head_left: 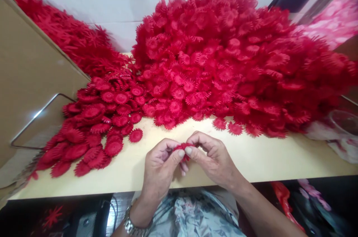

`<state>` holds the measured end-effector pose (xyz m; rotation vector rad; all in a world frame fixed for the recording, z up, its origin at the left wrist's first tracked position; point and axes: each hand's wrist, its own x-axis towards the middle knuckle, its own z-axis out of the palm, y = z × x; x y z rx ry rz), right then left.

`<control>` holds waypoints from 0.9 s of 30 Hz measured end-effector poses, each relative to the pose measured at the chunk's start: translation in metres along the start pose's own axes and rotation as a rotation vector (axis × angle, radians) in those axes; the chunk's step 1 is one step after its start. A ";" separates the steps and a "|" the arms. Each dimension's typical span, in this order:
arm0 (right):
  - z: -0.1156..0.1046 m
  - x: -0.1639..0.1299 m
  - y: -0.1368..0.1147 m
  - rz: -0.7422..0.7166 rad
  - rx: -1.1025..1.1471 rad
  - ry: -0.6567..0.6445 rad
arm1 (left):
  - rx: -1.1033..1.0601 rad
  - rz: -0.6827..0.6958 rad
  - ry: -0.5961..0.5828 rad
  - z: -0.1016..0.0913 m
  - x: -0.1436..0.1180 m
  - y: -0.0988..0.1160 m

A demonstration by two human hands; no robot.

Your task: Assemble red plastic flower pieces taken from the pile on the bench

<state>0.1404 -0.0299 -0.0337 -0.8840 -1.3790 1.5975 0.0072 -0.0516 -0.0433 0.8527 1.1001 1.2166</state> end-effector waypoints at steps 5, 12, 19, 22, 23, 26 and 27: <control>-0.003 -0.006 0.008 0.004 -0.025 0.028 | -0.034 -0.039 -0.095 0.002 0.001 -0.001; -0.009 -0.007 0.009 -0.053 -0.404 0.198 | -0.075 -0.102 -0.182 0.004 0.000 0.001; -0.008 -0.006 0.009 -0.050 -0.416 0.222 | -0.097 -0.163 -0.132 0.012 0.001 0.002; -0.007 -0.007 0.011 -0.049 -0.386 0.182 | -0.102 -0.156 -0.070 0.014 0.002 0.001; -0.007 -0.007 0.011 -0.053 -0.389 0.174 | -0.099 -0.144 -0.058 0.014 0.002 0.000; -0.008 -0.008 0.010 -0.102 -0.425 0.171 | -0.068 -0.099 -0.042 0.013 0.001 -0.002; -0.009 -0.009 0.010 -0.135 -0.441 0.181 | -0.059 -0.086 -0.035 0.013 0.000 -0.003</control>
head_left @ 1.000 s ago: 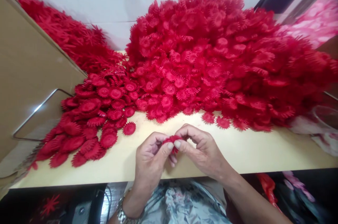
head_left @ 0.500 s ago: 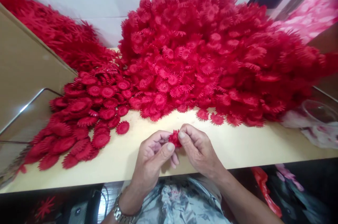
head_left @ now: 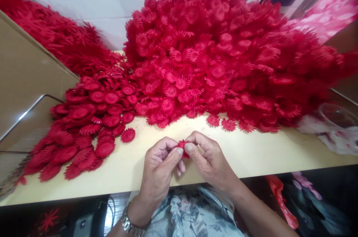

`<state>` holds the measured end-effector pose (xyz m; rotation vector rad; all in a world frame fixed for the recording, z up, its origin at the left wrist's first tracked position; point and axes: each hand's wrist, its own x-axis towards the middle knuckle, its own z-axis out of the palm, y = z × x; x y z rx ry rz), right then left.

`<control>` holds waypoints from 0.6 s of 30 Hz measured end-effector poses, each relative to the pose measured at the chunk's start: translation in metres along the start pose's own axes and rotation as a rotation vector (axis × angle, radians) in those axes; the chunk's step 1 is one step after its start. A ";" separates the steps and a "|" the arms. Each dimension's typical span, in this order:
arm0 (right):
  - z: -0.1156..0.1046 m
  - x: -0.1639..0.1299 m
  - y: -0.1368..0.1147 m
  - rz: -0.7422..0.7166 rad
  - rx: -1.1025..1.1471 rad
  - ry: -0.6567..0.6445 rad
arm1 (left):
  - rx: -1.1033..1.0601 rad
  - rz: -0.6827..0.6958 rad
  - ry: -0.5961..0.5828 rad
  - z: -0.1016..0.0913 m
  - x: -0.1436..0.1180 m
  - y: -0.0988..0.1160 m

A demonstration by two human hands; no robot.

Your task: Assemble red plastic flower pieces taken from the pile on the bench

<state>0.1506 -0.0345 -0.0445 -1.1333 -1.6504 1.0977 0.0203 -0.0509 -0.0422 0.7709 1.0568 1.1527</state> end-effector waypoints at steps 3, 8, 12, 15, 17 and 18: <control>-0.002 -0.001 0.001 -0.168 -0.065 0.089 | 0.014 0.018 0.027 -0.001 0.000 -0.001; -0.004 -0.001 0.002 -0.344 -0.118 0.126 | 0.026 0.044 0.006 -0.002 0.001 -0.002; -0.006 -0.001 0.001 -0.204 0.007 0.075 | 0.038 0.055 -0.038 -0.004 0.001 -0.004; -0.003 -0.001 -0.001 -0.197 0.032 0.086 | 0.014 0.061 -0.035 -0.002 0.000 -0.005; 0.000 -0.001 -0.001 -0.226 0.006 0.129 | -0.049 0.063 -0.004 0.002 0.000 -0.005; 0.002 -0.001 -0.001 -0.239 -0.002 0.156 | -0.086 0.062 0.014 0.005 0.000 -0.005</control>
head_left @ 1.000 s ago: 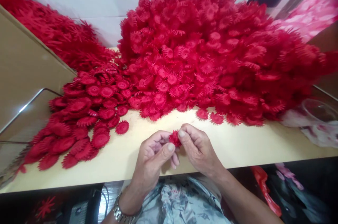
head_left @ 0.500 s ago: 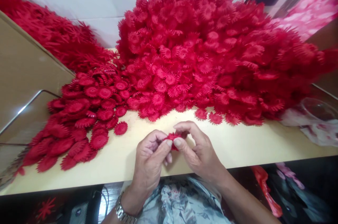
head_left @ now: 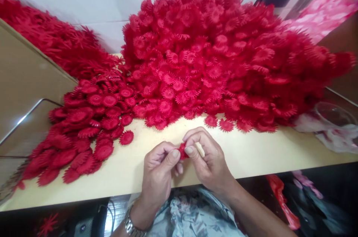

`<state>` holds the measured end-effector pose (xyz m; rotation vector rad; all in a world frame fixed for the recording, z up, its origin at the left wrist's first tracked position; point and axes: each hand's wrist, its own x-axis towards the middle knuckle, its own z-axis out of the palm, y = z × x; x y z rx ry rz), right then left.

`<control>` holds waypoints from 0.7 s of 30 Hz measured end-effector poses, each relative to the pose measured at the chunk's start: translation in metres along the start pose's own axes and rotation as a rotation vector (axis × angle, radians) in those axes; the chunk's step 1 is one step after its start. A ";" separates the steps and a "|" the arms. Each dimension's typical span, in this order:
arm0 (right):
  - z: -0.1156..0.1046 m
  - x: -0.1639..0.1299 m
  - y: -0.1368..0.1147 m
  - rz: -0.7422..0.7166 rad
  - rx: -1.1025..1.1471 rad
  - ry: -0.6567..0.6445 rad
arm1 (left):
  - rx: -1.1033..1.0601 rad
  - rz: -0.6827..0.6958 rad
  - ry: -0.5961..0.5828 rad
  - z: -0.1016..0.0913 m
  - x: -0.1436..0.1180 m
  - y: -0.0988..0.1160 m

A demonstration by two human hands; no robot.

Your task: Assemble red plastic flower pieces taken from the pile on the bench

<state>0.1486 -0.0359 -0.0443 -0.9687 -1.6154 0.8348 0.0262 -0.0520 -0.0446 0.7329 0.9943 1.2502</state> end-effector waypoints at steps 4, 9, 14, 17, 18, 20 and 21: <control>0.002 0.001 0.005 0.060 0.067 0.122 | -0.113 -0.042 0.088 0.005 0.002 0.005; -0.014 0.008 0.014 0.188 0.189 0.426 | -0.143 0.048 0.201 -0.002 0.007 0.013; -0.028 0.023 0.015 0.039 -0.285 0.207 | -0.044 -0.014 0.136 -0.001 0.009 0.015; -0.032 0.030 0.018 -0.138 -0.614 0.141 | -0.039 -0.032 0.157 -0.001 0.011 0.016; -0.033 0.031 0.018 -0.166 -0.662 0.138 | -0.038 -0.038 0.161 -0.001 0.012 0.016; -0.032 0.031 0.016 -0.170 -0.645 0.139 | -0.036 -0.048 0.154 -0.003 0.013 0.015; -0.029 0.031 0.013 -0.148 -0.581 0.121 | -0.036 -0.043 0.149 -0.003 0.013 0.014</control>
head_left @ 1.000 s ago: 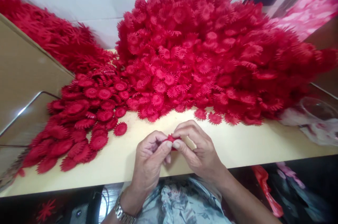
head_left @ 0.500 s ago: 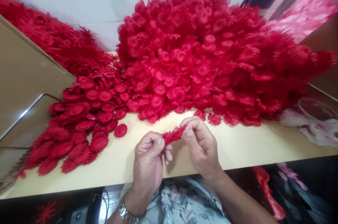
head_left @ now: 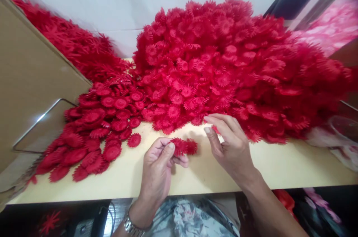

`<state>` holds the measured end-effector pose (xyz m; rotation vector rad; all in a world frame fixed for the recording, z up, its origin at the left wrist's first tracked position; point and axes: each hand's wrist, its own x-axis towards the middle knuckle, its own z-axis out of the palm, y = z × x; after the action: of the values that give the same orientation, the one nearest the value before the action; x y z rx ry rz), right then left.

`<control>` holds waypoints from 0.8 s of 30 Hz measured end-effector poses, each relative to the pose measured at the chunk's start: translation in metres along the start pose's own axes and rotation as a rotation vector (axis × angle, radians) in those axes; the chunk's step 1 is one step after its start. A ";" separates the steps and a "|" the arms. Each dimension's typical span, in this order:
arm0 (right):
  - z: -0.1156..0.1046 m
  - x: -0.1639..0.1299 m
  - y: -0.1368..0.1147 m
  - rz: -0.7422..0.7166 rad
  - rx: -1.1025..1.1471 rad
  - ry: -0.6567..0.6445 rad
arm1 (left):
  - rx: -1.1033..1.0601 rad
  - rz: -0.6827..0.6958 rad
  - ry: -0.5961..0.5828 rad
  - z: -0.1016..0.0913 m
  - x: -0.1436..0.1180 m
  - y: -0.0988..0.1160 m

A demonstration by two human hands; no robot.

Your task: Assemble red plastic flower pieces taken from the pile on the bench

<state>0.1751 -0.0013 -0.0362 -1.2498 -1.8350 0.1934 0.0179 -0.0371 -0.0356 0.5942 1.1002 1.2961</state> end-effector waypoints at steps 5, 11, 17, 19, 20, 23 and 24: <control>0.005 -0.005 -0.025 0.205 0.428 -0.333 | 0.018 0.062 -0.065 0.001 -0.003 -0.004; 0.012 -0.012 -0.033 0.330 0.534 -0.320 | -0.007 0.059 -0.126 -0.001 -0.005 -0.010; 0.011 -0.014 -0.034 0.299 0.561 -0.337 | -0.017 0.091 -0.056 0.001 -0.003 -0.012; 0.009 -0.014 -0.032 0.261 0.579 -0.351 | -0.036 0.079 -0.008 0.001 -0.002 -0.010; 0.008 -0.014 -0.030 0.252 0.564 -0.336 | -0.041 0.070 0.012 0.001 -0.002 -0.009; 0.007 -0.016 -0.026 0.270 0.490 -0.268 | -0.031 0.045 0.058 0.001 -0.003 -0.007; 0.006 -0.016 -0.025 0.275 0.481 -0.263 | -0.020 0.037 0.074 0.001 -0.003 -0.007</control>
<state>0.1555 -0.0245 -0.0356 -1.1595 -1.6822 0.9323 0.0219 -0.0414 -0.0403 0.5577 1.1402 1.3683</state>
